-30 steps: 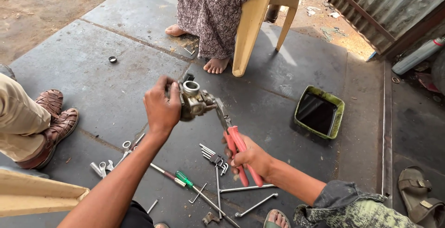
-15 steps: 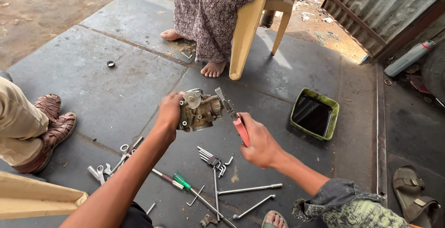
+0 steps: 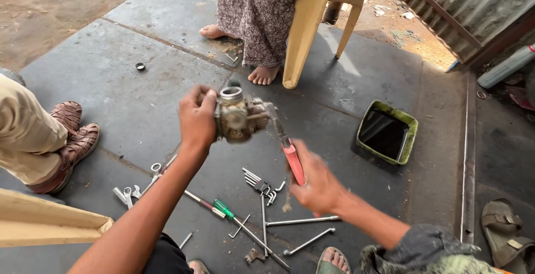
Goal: Using pliers and other tools to disassemble and inspect a motorcycle carburetor.
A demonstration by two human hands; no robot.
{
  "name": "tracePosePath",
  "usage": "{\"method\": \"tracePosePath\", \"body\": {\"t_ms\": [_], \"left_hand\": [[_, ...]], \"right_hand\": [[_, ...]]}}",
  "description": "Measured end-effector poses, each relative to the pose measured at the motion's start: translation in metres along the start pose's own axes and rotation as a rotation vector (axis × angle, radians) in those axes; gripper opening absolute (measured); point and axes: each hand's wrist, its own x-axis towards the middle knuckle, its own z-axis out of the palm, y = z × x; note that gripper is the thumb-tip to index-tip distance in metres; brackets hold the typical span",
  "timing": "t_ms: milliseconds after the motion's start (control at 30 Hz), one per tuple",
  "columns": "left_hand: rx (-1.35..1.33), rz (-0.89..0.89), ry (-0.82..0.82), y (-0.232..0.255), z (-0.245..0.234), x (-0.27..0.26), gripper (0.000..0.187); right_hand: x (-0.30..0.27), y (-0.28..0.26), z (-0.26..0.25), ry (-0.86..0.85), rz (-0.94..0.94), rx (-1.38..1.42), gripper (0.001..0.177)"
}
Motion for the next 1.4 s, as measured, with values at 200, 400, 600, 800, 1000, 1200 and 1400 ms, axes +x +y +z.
{"method": "tracePosePath", "body": {"t_ms": [200, 400, 600, 800, 1000, 1200, 1400], "left_hand": [[-0.219, -0.515, -0.120, 0.016, 0.010, -0.010, 0.021], [0.307, 0.635, 0.108, 0.049, -0.007, -0.024, 0.021], [0.328, 0.480, 0.107, 0.036, -0.004, -0.012, 0.018], [-0.277, -0.536, -0.182, 0.003, 0.012, -0.005, 0.024], [0.340, 0.672, 0.047, 0.038, -0.011, -0.014, 0.016], [0.058, -0.312, -0.183, 0.002, 0.001, 0.006, 0.023], [0.199, -0.268, -0.174, -0.012, 0.001, 0.000, 0.025]], "right_hand": [[0.013, 0.008, -0.019, 0.148, -0.257, -0.362, 0.066], [0.005, 0.027, -0.001, -0.201, 0.216, 0.747, 0.063], [0.003, -0.001, -0.003, -0.052, 0.170, 0.204, 0.065], [0.016, 0.010, -0.019, 0.237, -0.270, -0.381, 0.069], [0.008, 0.032, -0.010, -0.247, 0.276, 0.683, 0.069], [0.012, -0.014, -0.005, -0.063, 0.372, 0.021, 0.070], [0.016, 0.037, -0.007, 0.007, 0.080, -0.255, 0.066]]}}
